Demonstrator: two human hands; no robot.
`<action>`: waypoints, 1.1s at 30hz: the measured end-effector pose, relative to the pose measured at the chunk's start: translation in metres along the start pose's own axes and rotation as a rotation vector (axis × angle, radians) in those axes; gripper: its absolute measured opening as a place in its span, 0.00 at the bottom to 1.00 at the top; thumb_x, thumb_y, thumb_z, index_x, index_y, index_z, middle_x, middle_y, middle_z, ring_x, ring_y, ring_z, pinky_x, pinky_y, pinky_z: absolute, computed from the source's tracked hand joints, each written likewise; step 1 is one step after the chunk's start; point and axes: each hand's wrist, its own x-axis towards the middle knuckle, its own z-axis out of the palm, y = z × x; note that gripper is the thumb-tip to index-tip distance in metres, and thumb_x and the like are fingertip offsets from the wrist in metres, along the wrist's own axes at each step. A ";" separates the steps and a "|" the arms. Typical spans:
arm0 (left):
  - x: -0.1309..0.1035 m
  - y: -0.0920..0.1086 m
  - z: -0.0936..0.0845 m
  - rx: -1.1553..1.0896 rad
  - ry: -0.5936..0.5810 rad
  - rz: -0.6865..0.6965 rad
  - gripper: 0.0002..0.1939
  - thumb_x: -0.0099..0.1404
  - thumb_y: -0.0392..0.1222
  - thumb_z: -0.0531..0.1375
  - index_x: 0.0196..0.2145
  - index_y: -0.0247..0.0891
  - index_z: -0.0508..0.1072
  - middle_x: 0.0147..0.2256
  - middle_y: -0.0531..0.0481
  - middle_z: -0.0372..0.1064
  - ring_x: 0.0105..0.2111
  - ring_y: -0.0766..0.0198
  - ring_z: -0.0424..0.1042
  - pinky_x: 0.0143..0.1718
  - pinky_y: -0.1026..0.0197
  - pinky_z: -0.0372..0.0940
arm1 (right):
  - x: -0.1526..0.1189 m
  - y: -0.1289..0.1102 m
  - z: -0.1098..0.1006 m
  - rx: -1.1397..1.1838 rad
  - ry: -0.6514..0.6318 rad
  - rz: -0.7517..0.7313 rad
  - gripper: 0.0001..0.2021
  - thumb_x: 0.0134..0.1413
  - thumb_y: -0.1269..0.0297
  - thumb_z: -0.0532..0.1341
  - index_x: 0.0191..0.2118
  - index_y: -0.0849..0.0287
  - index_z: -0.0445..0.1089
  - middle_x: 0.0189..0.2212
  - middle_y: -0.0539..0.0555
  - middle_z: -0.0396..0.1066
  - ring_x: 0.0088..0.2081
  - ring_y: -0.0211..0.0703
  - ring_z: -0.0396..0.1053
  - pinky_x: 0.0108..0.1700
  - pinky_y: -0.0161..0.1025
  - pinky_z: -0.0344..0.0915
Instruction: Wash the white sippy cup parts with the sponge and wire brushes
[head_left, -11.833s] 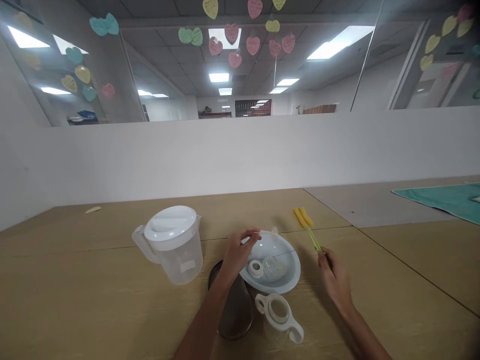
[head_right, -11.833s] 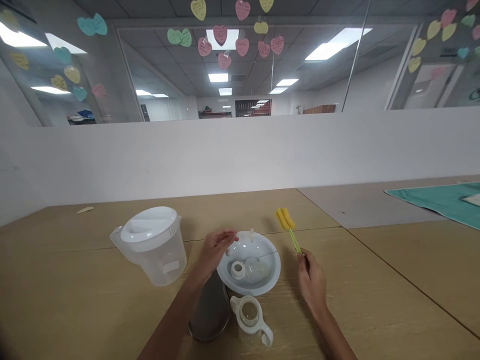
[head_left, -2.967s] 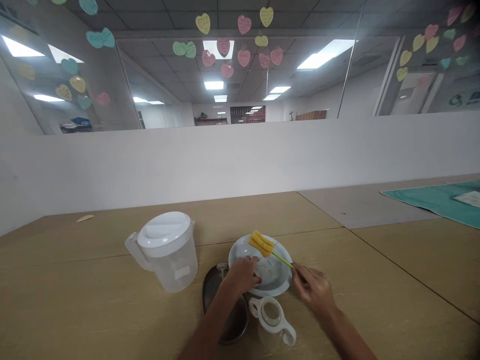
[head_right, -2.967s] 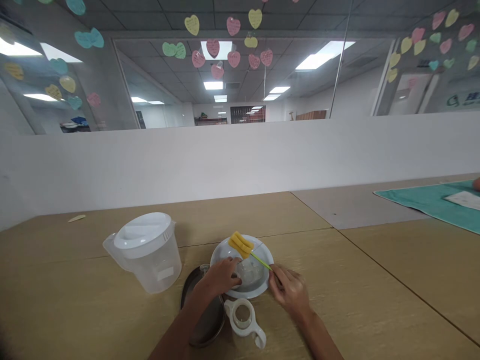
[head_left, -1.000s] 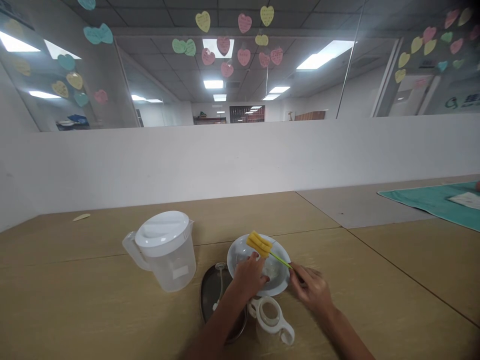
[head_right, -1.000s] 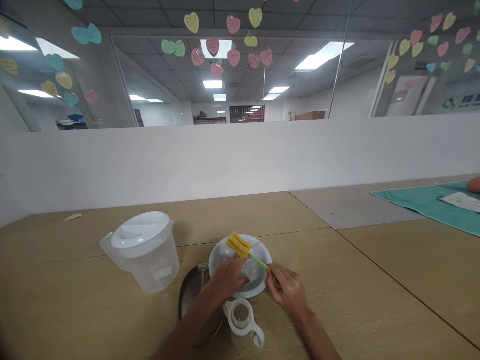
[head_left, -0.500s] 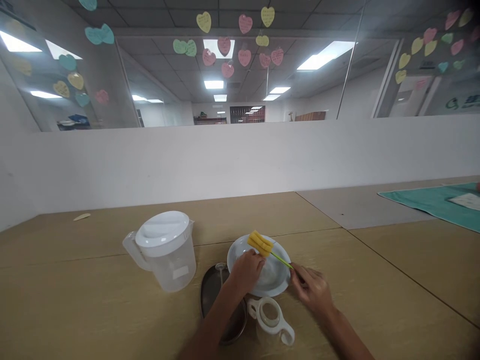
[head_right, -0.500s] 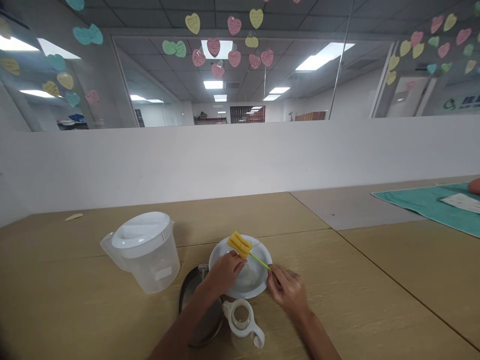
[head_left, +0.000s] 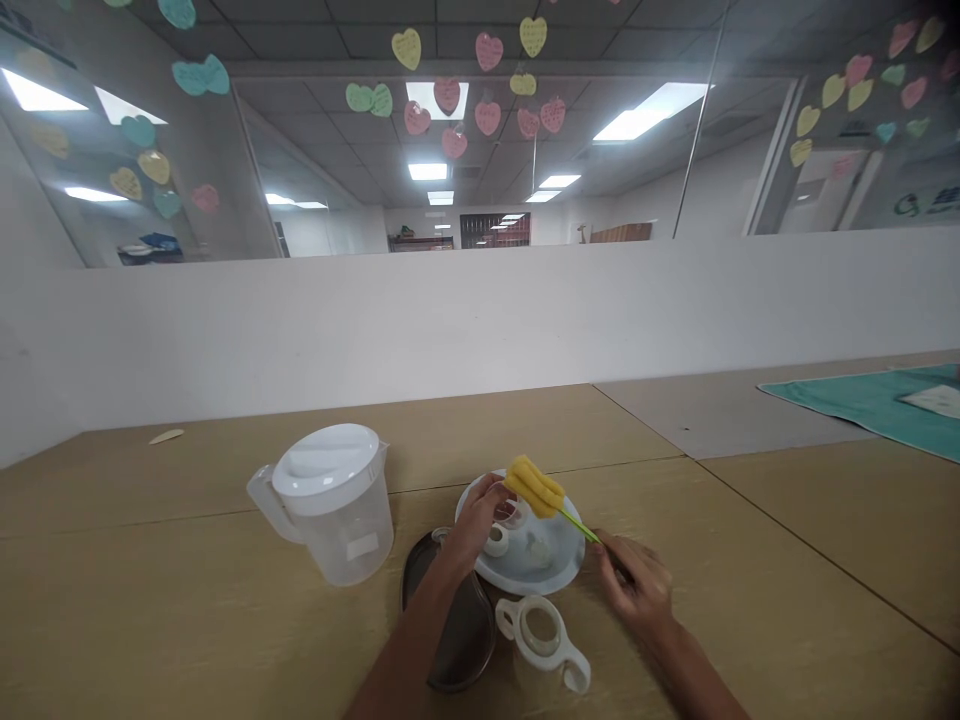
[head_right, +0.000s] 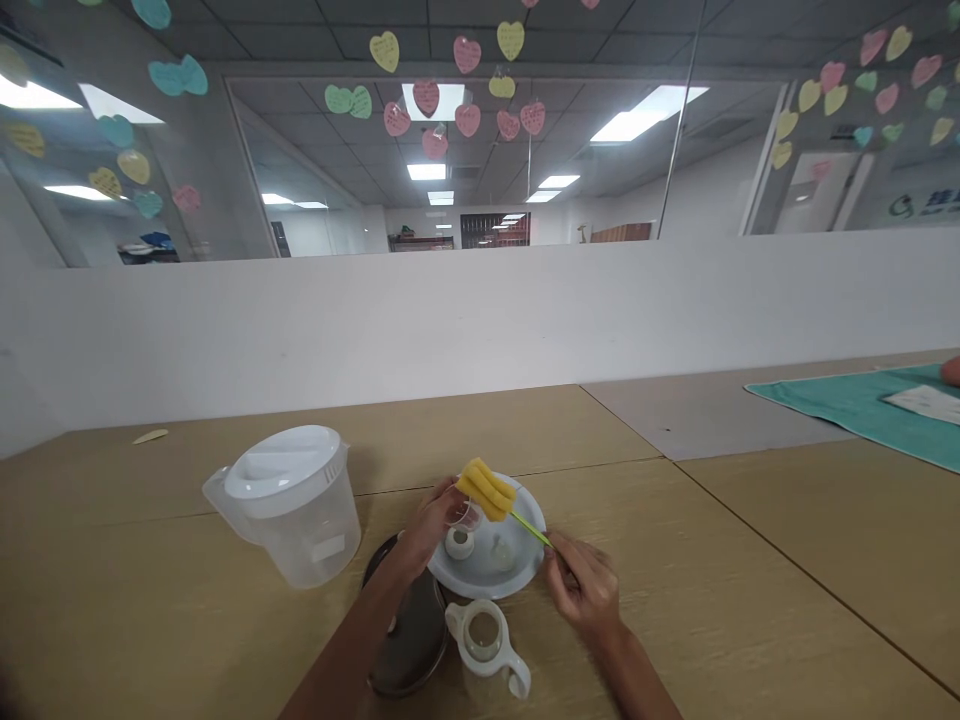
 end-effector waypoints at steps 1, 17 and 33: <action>0.001 0.001 -0.001 -0.019 0.028 0.009 0.08 0.50 0.42 0.56 0.29 0.36 0.67 0.27 0.53 0.65 0.26 0.68 0.65 0.29 0.66 0.59 | 0.001 -0.001 0.000 0.006 0.002 0.001 0.07 0.54 0.73 0.56 0.38 0.60 0.69 0.26 0.54 0.74 0.24 0.40 0.72 0.28 0.34 0.69; -0.016 0.033 0.000 -0.128 0.140 0.074 0.11 0.50 0.39 0.52 0.33 0.38 0.65 0.28 0.53 0.63 0.28 0.67 0.64 0.29 0.67 0.59 | 0.004 -0.004 -0.002 0.084 -0.063 -0.075 0.13 0.52 0.76 0.56 0.43 0.61 0.70 0.21 0.51 0.71 0.19 0.36 0.68 0.25 0.33 0.66; -0.046 0.050 0.019 0.397 -0.274 0.466 0.12 0.62 0.48 0.56 0.40 0.40 0.72 0.47 0.43 0.61 0.52 0.57 0.59 0.51 0.57 0.57 | -0.003 -0.012 -0.001 0.071 -0.053 0.057 0.05 0.54 0.72 0.54 0.31 0.60 0.67 0.19 0.52 0.69 0.19 0.37 0.66 0.21 0.33 0.61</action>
